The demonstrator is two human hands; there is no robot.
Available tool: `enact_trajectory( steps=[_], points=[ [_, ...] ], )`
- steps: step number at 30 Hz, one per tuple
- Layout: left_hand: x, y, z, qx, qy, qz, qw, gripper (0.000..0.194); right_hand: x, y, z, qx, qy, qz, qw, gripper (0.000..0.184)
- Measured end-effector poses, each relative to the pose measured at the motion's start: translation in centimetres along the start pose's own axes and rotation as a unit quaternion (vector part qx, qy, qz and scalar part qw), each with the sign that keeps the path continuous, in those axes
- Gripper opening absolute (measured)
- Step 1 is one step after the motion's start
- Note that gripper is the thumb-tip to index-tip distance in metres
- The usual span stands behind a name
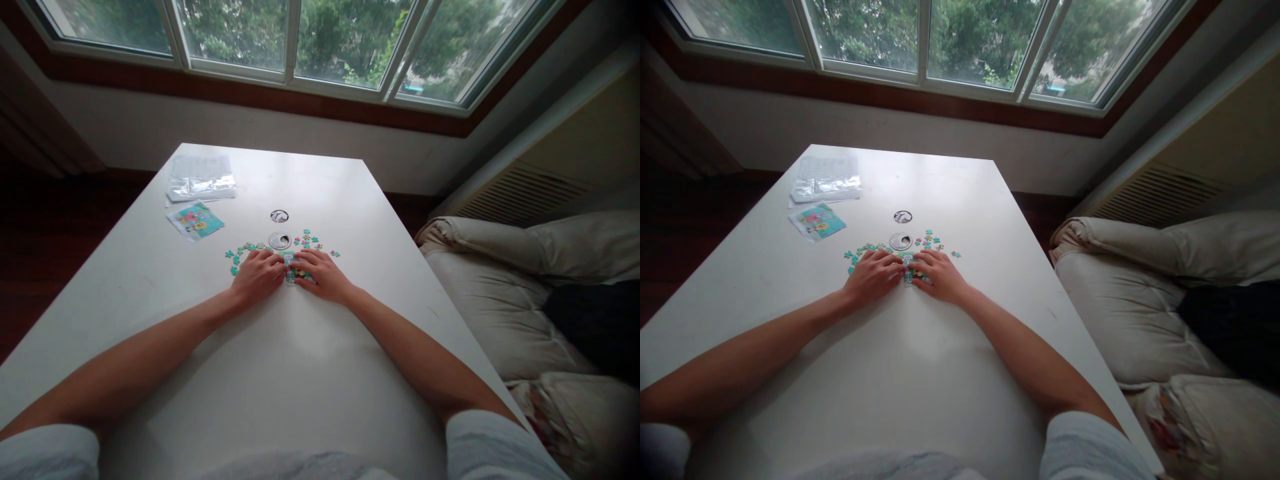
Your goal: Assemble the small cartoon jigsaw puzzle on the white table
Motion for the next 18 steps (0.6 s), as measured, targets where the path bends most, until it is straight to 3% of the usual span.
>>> enact_trajectory(
  steps=[12, 18],
  points=[
    [0.2, -1.7, 0.5, 0.006, 0.054, -0.084, 0.995, 0.030, 0.5, -0.1, 1.1, 0.022, -0.029, -0.002, 0.999, 0.018],
    [0.2, -1.6, 0.3, -0.005, 0.054, -0.091, 0.994, 0.031, 0.9, -2.4, 2.4, 0.039, -0.082, -0.070, 0.993, 0.016]
  ],
)
Point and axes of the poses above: each hand's wrist, its own x-axis towards the middle knuckle, its own z-axis out of the back of the hand, y = z × x, the point moved 6 cm from there along x, towards the middle knuckle, and after that the axes turned 15 degrees about -z, right-handed, at the moved point
